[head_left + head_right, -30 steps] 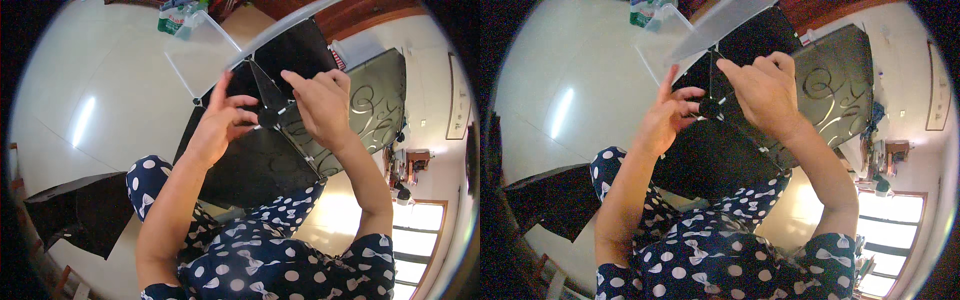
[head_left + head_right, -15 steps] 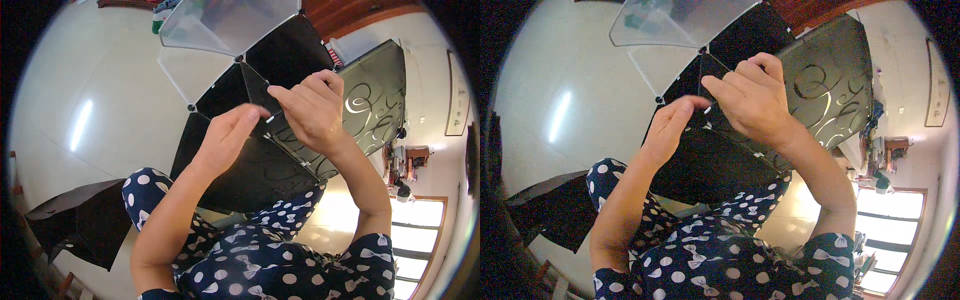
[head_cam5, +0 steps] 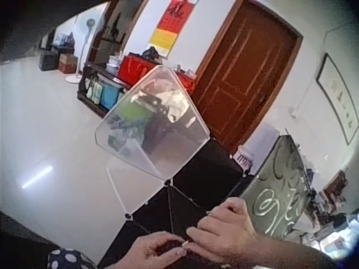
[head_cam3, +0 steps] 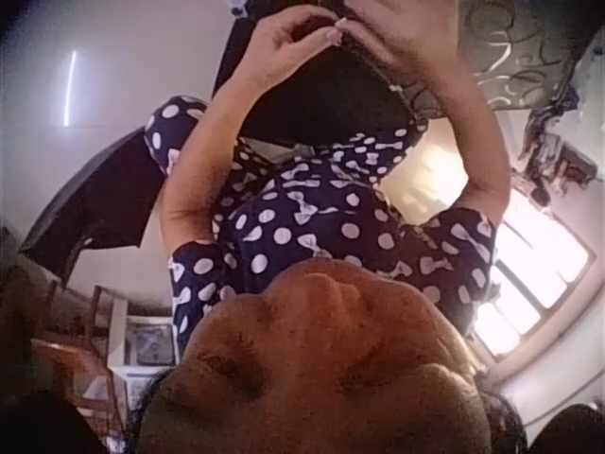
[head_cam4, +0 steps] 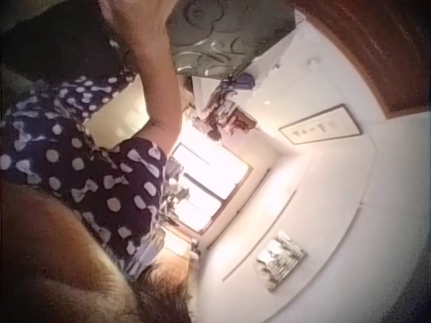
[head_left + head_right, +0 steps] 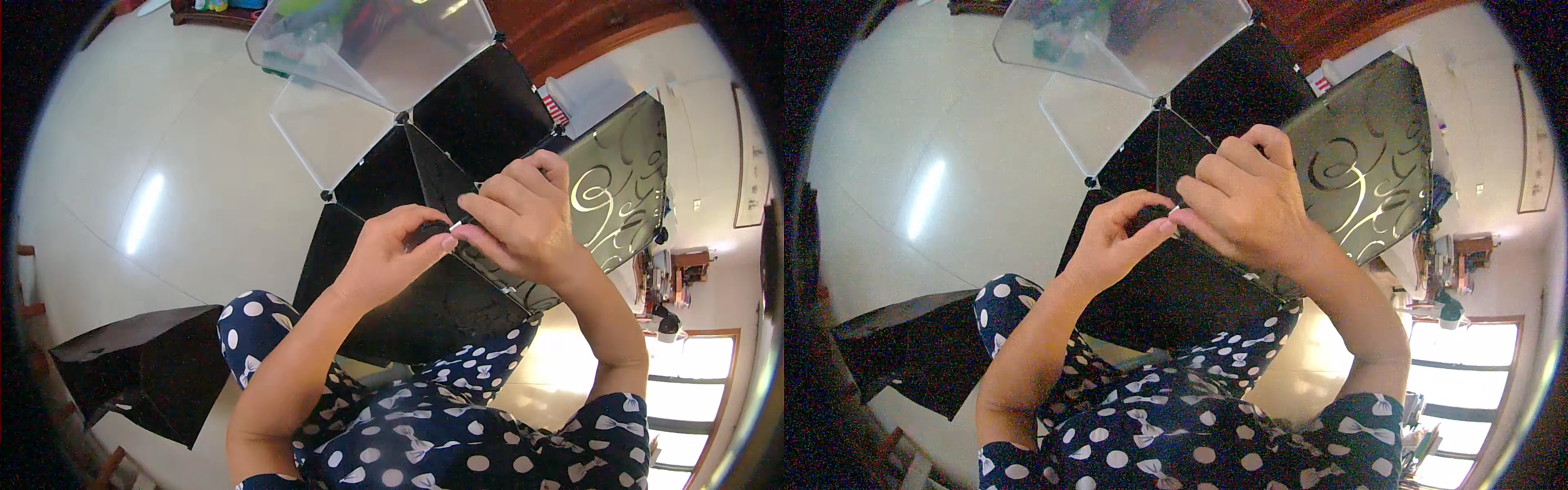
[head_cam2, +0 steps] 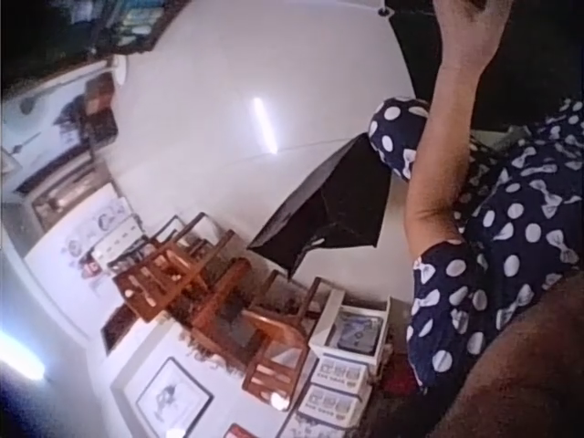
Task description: Assembling a modular storage cube by snapping panels into plastic connectors.
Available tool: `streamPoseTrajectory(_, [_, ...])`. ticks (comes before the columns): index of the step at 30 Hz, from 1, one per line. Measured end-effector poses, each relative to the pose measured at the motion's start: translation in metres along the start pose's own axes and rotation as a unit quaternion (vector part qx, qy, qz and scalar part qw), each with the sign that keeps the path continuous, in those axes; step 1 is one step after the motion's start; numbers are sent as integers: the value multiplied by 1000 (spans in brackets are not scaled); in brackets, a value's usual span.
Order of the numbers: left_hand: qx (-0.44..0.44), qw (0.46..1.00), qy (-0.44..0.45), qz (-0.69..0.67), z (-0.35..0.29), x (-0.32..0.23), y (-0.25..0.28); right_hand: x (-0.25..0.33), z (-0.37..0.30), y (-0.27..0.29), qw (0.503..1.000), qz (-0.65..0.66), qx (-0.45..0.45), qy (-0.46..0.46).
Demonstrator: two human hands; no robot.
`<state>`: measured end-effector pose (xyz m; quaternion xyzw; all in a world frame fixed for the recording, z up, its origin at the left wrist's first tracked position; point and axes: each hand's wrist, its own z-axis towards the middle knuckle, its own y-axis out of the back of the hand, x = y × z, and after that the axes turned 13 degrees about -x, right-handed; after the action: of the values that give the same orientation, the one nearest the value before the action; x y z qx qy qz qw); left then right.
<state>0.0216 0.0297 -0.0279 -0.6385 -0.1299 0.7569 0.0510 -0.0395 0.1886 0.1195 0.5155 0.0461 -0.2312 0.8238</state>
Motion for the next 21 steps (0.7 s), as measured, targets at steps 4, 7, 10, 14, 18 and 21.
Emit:
streamPoseTrajectory(4, [-2,997,-53,48,-1,-2,0,3,0,5,999,2,33,-7])
streamPoseTrajectory(7, [-18,997,-47,54,-3,-5,-3,4,0,8,999,0,36,-13])
streamPoseTrajectory(10, [-30,997,-35,62,-5,-5,-5,5,1,9,999,-1,45,-14])
streamPoseTrajectory(14, [-22,996,-39,82,-7,-8,-4,9,2,13,999,4,45,-8])
streamPoseTrajectory(18, [-31,992,-81,89,-9,-6,-4,9,4,15,999,2,46,-1])
streamPoseTrajectory(21, [-47,980,-167,100,-11,0,-11,7,-4,21,997,-4,70,-12])
